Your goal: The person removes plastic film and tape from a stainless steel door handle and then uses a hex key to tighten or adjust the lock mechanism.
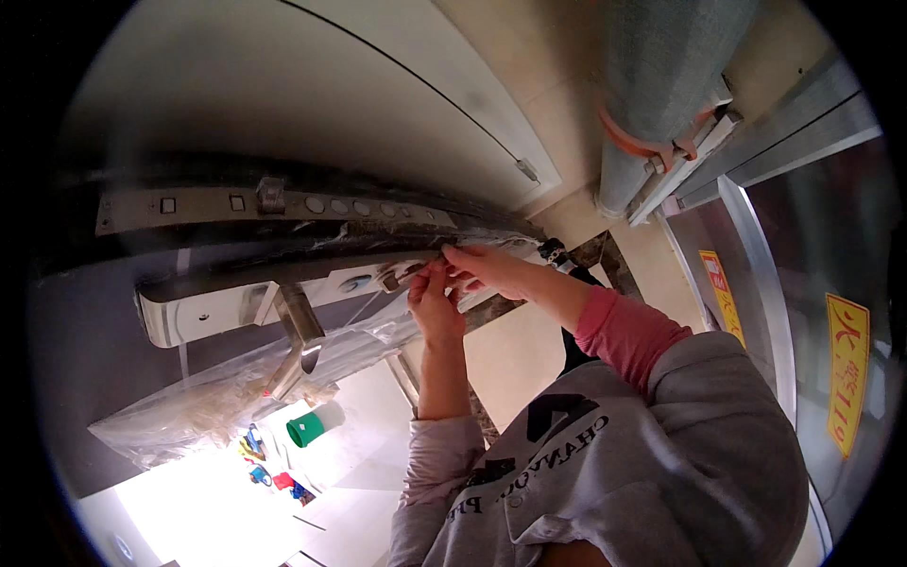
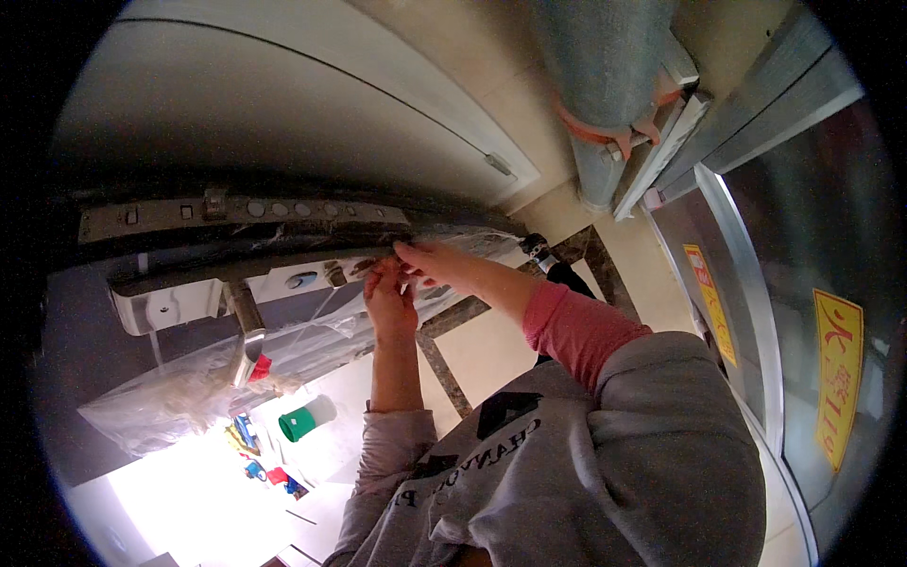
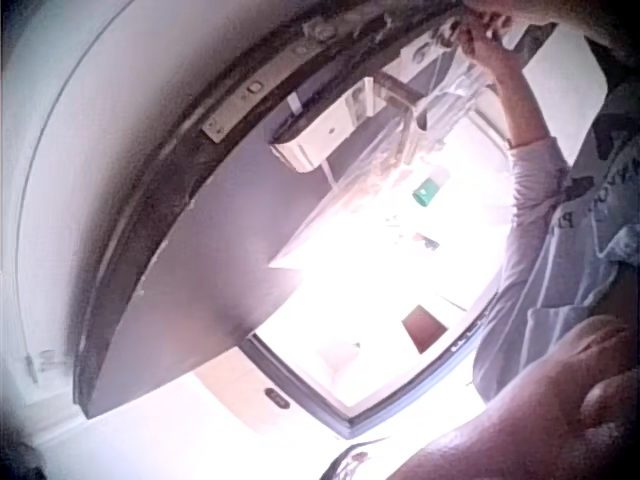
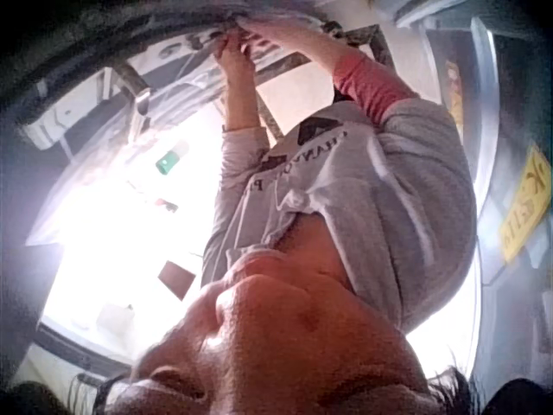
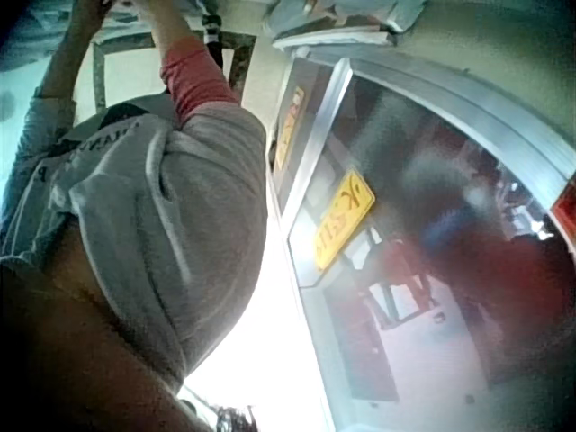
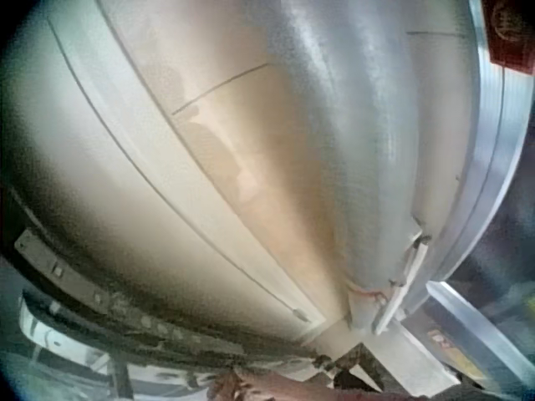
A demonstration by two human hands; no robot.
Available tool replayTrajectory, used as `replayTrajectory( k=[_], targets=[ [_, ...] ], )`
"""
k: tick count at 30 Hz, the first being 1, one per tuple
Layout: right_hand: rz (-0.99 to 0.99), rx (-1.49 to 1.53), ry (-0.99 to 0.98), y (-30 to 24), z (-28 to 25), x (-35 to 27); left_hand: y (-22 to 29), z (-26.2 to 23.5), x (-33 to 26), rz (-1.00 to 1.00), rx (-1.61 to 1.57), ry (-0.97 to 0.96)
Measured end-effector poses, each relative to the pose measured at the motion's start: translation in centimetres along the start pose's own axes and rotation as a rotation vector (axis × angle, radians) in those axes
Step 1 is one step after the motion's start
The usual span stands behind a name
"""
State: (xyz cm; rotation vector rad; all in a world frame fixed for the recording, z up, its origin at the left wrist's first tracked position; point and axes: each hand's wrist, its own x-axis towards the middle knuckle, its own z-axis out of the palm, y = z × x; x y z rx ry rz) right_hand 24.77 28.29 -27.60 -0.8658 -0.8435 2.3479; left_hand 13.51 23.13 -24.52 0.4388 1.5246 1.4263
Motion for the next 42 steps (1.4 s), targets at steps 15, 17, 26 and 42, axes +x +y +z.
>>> replayTrajectory(
  k=[15, 17, 26, 42],
  targets=[
    [-0.277, 0.082, -0.052, 1.9, -0.2, 2.0, 1.7, 1.0, -2.6, -0.040, 0.221, 0.155],
    [-0.321, 0.132, -0.023, 2.0, 0.3, 1.8, 2.1, 0.8, -2.1, -0.040, 0.128, 0.092],
    [-0.299, 0.328, 0.031, 1.6, 1.3, 1.3, 0.7, -0.5, 0.3, 0.024, -0.182, -0.034],
    [-0.127, 0.565, -0.056, 1.5, 1.3, 0.9, -0.1, 1.2, 0.0, 0.113, -0.076, 0.081]
  ],
)
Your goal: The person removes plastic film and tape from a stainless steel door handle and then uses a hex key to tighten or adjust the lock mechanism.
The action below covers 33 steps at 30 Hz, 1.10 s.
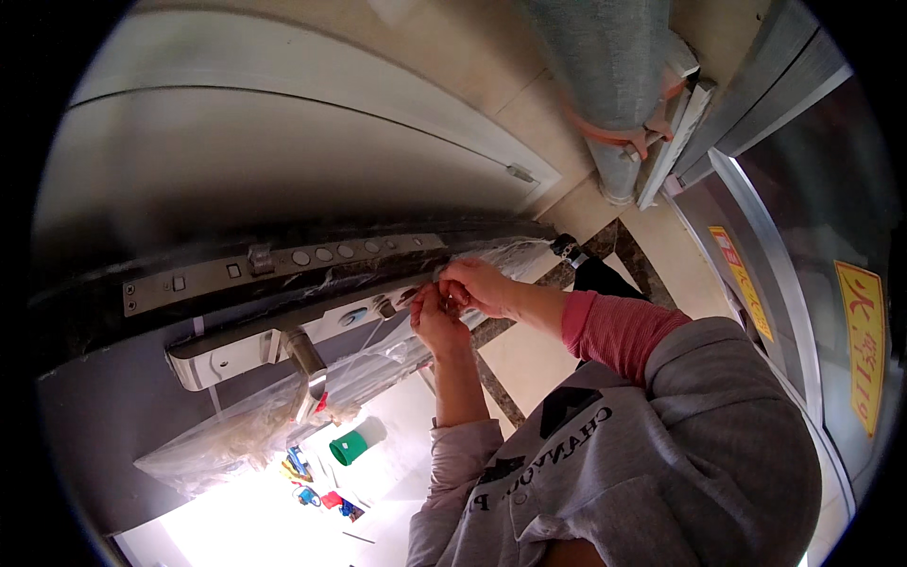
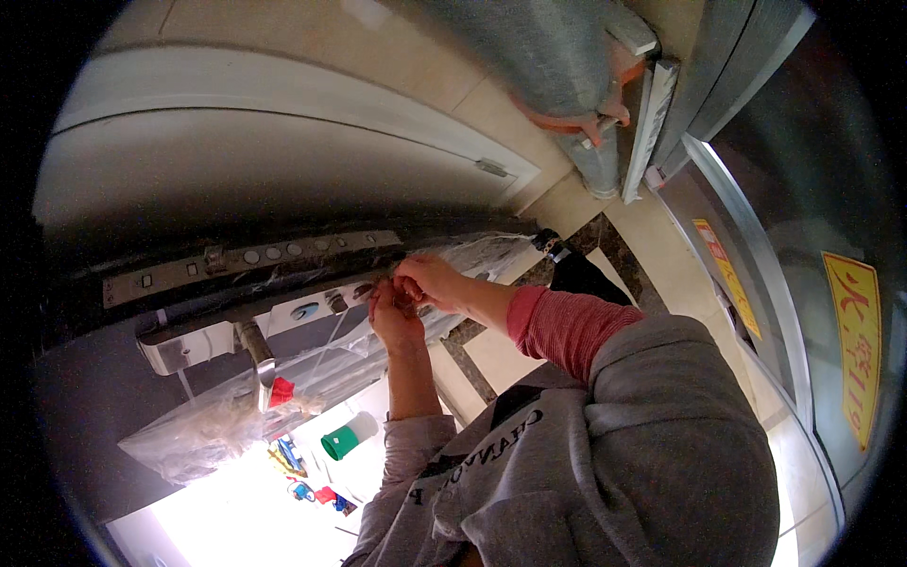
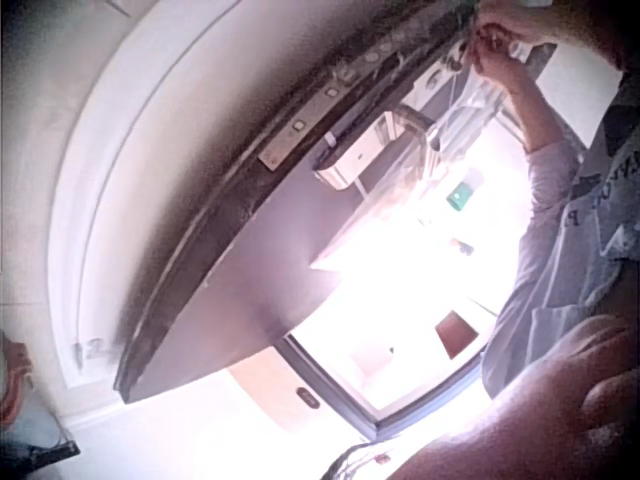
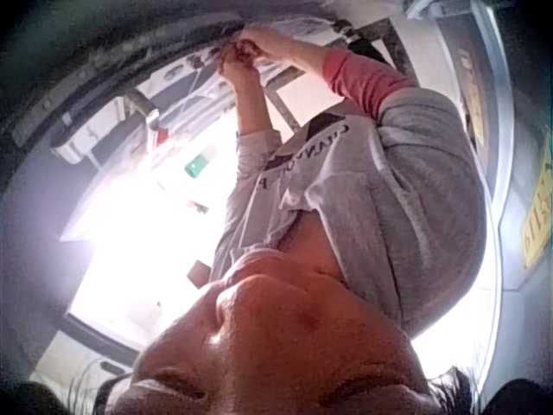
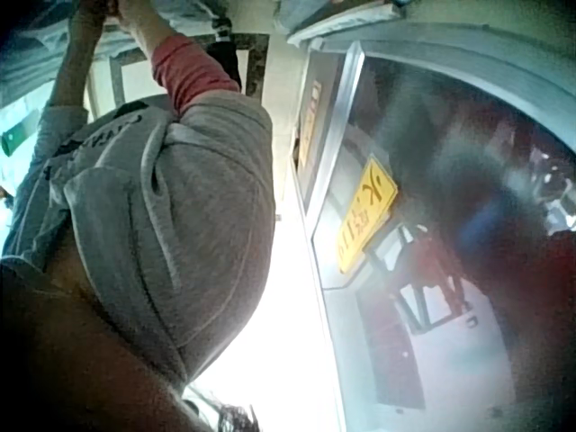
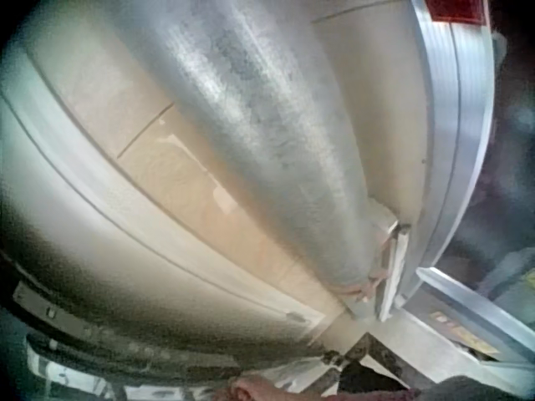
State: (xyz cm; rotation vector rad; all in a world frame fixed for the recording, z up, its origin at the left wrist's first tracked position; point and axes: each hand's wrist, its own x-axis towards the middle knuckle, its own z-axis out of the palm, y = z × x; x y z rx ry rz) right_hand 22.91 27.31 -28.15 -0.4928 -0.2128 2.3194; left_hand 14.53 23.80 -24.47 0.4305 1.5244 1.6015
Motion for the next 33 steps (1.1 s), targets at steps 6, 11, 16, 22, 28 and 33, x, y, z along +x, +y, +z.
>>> replayTrajectory(
  k=[6, 11, 16, 22, 28, 33],
  targets=[
    [-0.052, 0.041, -0.063, -0.3, -1.6, -0.9, -1.4, 1.5, -0.5, -0.008, 0.043, -0.035],
    [-0.018, -0.013, 0.035, -1.8, 0.1, -3.0, -0.7, 0.8, -0.8, -0.041, 0.068, -0.192],
    [0.005, -0.142, 0.019, -1.9, -0.4, -3.4, 0.9, 1.2, -2.3, -0.174, -0.013, 0.042],
    [-0.022, -0.421, 0.012, -2.4, -1.0, -3.3, 0.0, 1.1, -0.5, 0.006, 0.138, -0.001],
    [-0.026, -0.419, -0.007, -2.2, -1.3, -2.9, 0.3, 1.2, -0.1, -0.088, 0.043, -0.079],
    [-0.025, -0.425, -0.001, -2.5, -0.9, -3.2, -0.8, 1.3, -0.3, 0.012, -0.122, -0.080]
  ],
)
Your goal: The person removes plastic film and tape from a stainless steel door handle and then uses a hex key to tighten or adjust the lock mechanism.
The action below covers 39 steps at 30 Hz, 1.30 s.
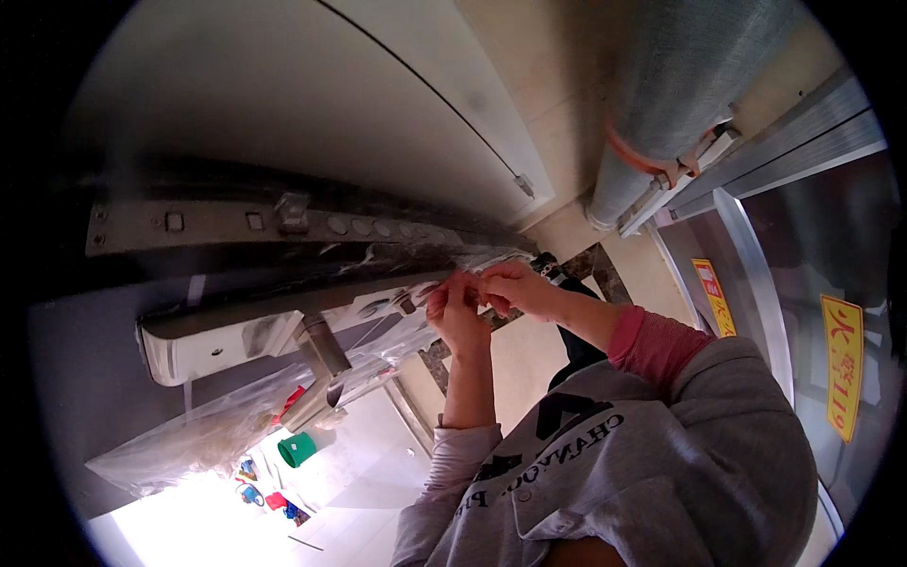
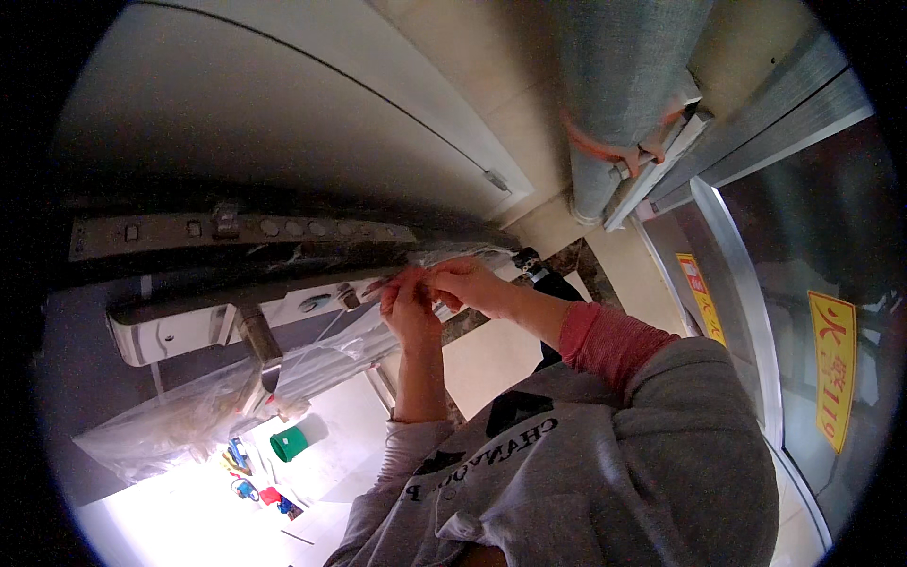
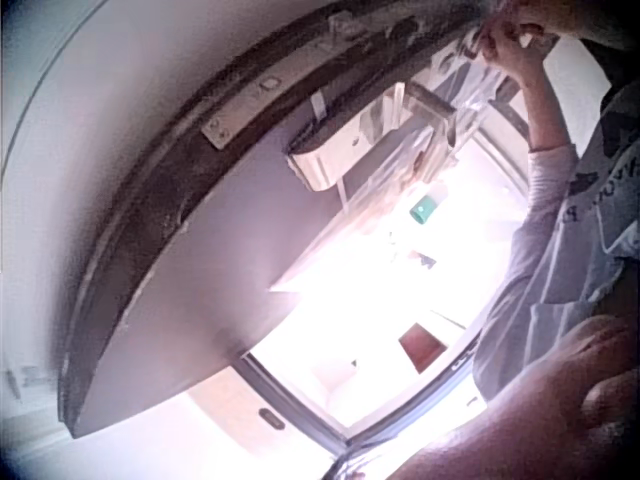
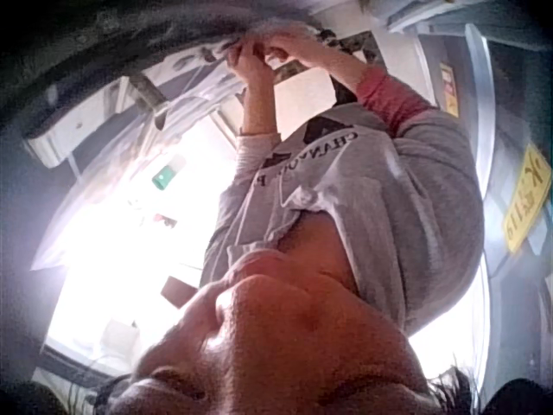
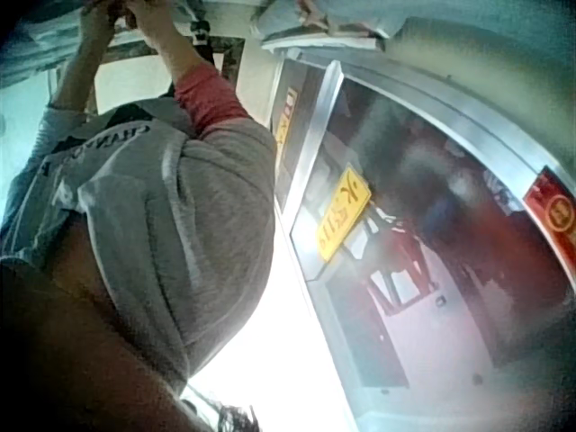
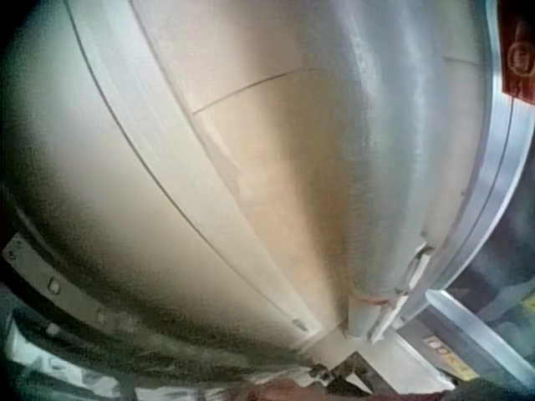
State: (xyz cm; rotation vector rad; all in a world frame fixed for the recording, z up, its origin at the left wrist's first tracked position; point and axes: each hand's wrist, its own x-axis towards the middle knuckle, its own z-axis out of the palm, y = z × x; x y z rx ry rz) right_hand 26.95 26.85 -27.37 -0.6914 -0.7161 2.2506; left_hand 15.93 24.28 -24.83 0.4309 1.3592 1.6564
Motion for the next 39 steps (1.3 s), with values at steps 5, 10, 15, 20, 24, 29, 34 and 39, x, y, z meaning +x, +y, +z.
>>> replayTrajectory(
  k=[5, 10, 15, 20, 24, 29, 34, 39],
  targets=[
    [-0.377, -0.188, 0.094, -0.6, -3.2, -2.0, -3.2, 3.3, -2.1, 0.206, 0.355, -0.320],
    [-0.054, -0.247, 0.240, -6.0, -10.2, -14.4, -5.2, 9.0, -7.3, 0.235, 0.676, -0.813],
    [0.057, -0.668, 0.231, -4.3, -8.4, -9.9, -1.6, 2.2, -6.4, 0.457, 0.986, -0.713],
    [-0.211, -1.482, 0.417, -3.9, -2.8, -2.5, 0.3, -4.7, -3.4, 0.642, 1.099, -0.056],
    [-0.402, -1.734, 0.361, -3.4, 0.9, -0.4, -0.3, -3.2, -1.8, 0.305, 0.855, -0.024],
    [-0.420, -1.811, 0.399, -3.0, 3.3, 1.4, -0.2, -3.3, -2.2, 0.274, 0.939, 0.048],
    [-0.453, -1.712, 0.430, -2.1, 3.7, 1.6, -0.6, -3.4, -1.6, 0.394, 0.853, 0.126],
    [-0.455, -1.660, 0.482, -1.6, 3.7, 2.4, -1.8, -3.0, -0.3, 0.155, 0.409, 0.179]
  ],
)
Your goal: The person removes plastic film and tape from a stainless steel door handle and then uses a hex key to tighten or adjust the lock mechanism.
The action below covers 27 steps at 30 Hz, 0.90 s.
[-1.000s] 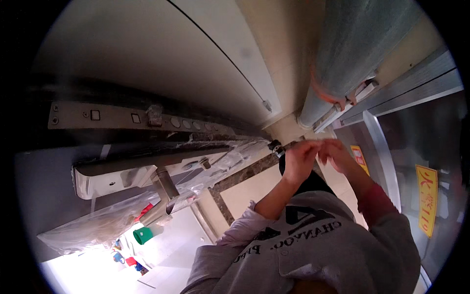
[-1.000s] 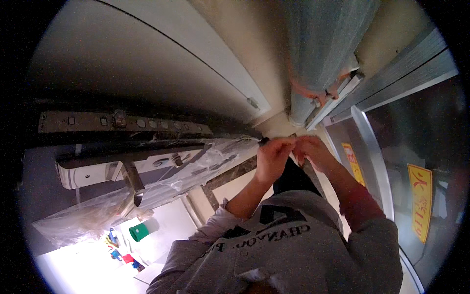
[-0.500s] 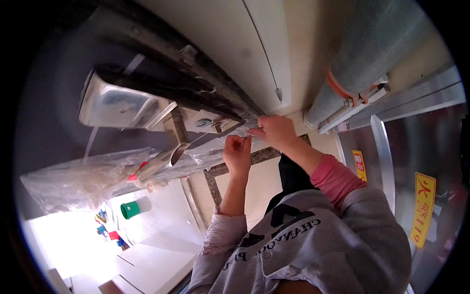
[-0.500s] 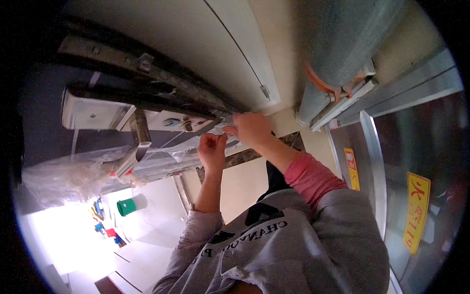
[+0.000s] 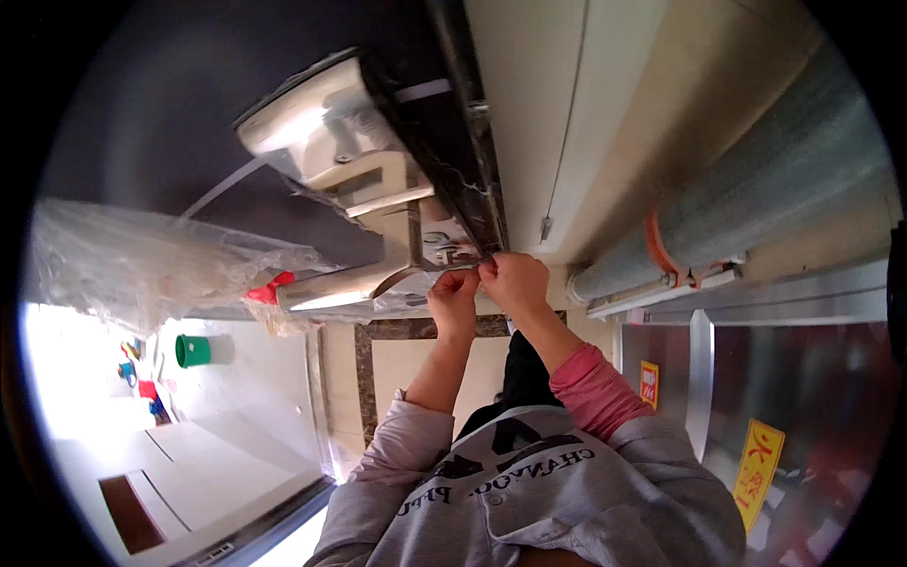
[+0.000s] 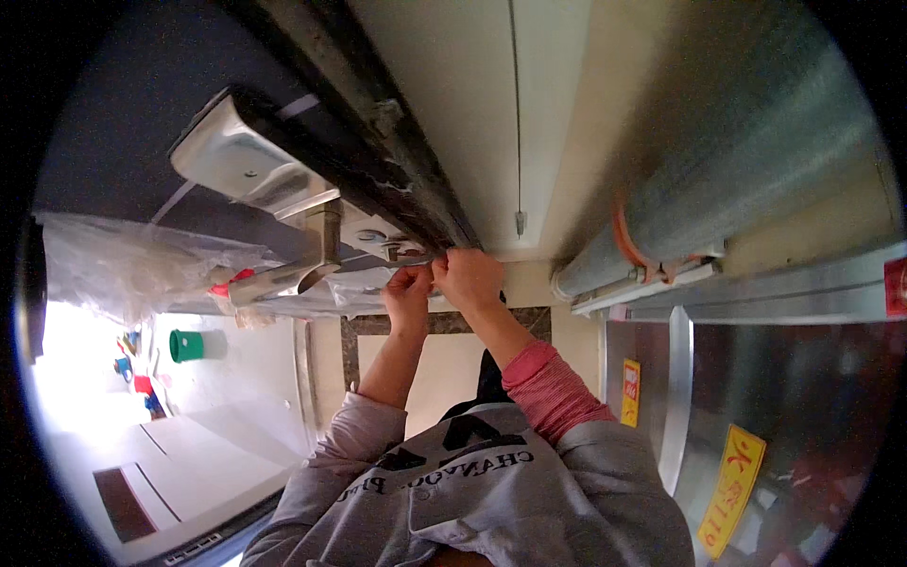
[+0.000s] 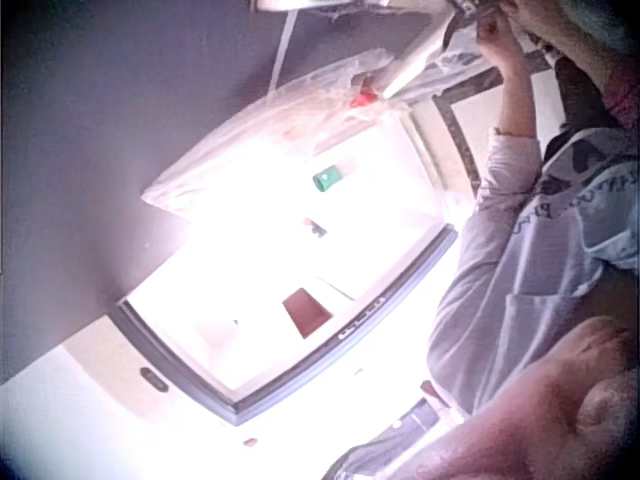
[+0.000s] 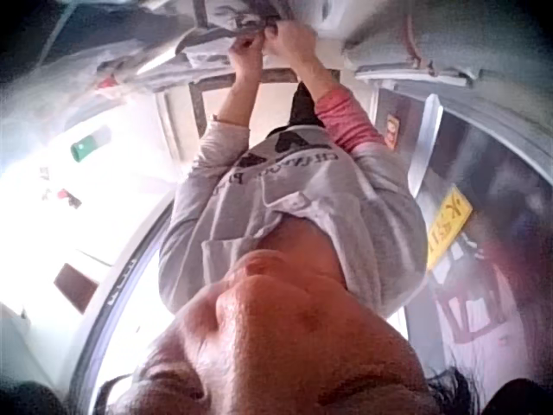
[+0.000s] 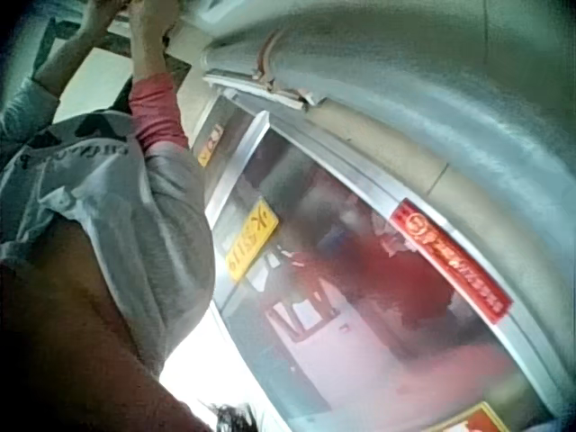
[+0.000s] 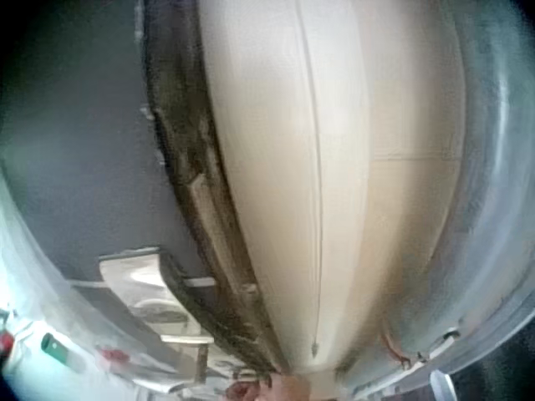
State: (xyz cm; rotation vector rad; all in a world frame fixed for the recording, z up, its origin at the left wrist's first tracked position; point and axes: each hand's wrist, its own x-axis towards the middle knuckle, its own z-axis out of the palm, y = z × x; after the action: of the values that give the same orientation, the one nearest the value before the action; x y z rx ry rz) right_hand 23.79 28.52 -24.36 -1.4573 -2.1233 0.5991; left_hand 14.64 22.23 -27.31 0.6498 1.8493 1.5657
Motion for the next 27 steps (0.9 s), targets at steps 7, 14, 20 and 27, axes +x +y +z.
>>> replayTrajectory(
  k=[7, 14, 20, 27],
  targets=[
    [-0.057, 0.080, 0.016, 2.6, -2.3, -1.4, 2.5, 2.6, -1.2, -0.236, -0.409, -0.025],
    [-0.094, -0.082, -0.202, 7.5, -2.4, -7.5, 1.5, 5.5, -1.3, -0.156, -0.126, 0.181],
    [-0.036, 0.005, -0.299, 9.1, -3.6, -10.4, 2.2, 5.3, -1.8, 0.022, 0.236, 0.302],
    [-0.051, -0.068, -0.392, 11.2, -5.0, -10.2, 1.4, 6.5, -1.9, -0.055, -0.041, 0.363]
  ],
)
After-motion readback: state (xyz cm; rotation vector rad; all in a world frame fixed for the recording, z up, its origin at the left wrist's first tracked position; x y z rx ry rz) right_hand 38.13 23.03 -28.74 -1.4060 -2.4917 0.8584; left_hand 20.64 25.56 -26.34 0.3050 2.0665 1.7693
